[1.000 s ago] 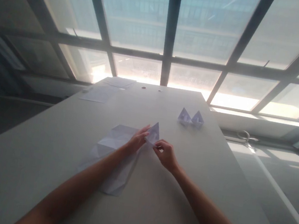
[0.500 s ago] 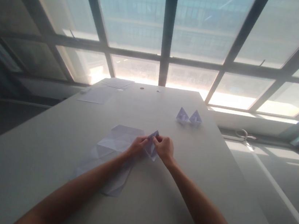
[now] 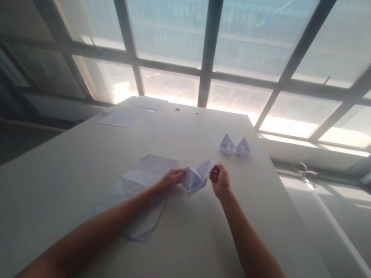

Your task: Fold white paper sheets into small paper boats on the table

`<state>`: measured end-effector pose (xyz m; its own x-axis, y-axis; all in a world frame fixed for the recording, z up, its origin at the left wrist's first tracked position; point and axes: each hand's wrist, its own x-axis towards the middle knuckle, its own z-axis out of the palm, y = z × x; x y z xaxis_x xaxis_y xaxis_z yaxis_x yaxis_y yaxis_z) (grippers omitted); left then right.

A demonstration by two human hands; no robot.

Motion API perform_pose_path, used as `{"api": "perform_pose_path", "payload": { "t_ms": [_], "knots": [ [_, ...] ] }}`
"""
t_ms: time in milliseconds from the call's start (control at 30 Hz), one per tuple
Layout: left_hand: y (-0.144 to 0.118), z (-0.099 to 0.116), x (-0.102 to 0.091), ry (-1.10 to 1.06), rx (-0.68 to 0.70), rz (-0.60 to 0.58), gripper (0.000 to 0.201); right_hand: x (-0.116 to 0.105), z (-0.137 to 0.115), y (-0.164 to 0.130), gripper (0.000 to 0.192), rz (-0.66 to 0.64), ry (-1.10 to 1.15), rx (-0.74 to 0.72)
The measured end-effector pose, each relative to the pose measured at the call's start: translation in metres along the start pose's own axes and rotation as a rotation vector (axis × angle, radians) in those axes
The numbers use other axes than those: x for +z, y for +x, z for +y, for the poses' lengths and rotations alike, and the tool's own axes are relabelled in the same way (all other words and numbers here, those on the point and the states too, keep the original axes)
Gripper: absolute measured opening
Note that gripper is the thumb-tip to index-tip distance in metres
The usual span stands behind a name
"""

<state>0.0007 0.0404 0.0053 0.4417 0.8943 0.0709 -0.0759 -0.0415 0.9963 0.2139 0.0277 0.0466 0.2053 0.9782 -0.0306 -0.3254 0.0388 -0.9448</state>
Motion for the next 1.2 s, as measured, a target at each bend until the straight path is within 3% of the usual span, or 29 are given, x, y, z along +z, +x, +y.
{"api": "perform_pose_path", "payload": {
  "t_ms": [133,233,400,500,633,733,1000,1100,1200],
  "knots": [
    [0.0,-0.002,0.002,-0.1,-0.029,0.005,0.063,-0.009,0.016,0.0,0.028,0.063,-0.043,0.0],
    [0.002,-0.005,0.003,0.039,0.037,0.13,0.065,-0.009,0.028,-0.007,0.026,0.105,-0.113,-0.035],
    [0.001,-0.004,0.004,0.225,0.226,0.278,0.054,-0.001,0.037,-0.025,0.035,0.059,-0.469,-0.374],
    [-0.003,0.0,0.004,0.462,0.331,0.347,0.048,0.002,0.041,-0.032,0.033,-0.014,-0.591,-0.38],
    [-0.008,0.004,0.005,0.708,0.355,0.284,0.047,0.001,0.045,-0.032,0.029,-0.024,-0.763,-0.341],
    [-0.011,0.006,0.007,0.778,0.394,0.202,0.048,0.0,0.043,-0.029,0.029,0.018,-0.701,-0.285],
    [-0.009,0.007,0.004,0.56,0.33,0.199,0.049,-0.018,0.026,-0.012,0.024,-0.037,-0.316,0.02],
    [-0.004,0.003,0.004,0.333,0.251,0.226,0.048,-0.029,0.024,-0.004,0.026,-0.077,-0.242,0.114],
    [0.001,-0.002,0.004,-0.02,0.095,0.182,0.059,-0.035,0.024,-0.001,0.024,-0.119,-0.215,0.177]
  ]
}}
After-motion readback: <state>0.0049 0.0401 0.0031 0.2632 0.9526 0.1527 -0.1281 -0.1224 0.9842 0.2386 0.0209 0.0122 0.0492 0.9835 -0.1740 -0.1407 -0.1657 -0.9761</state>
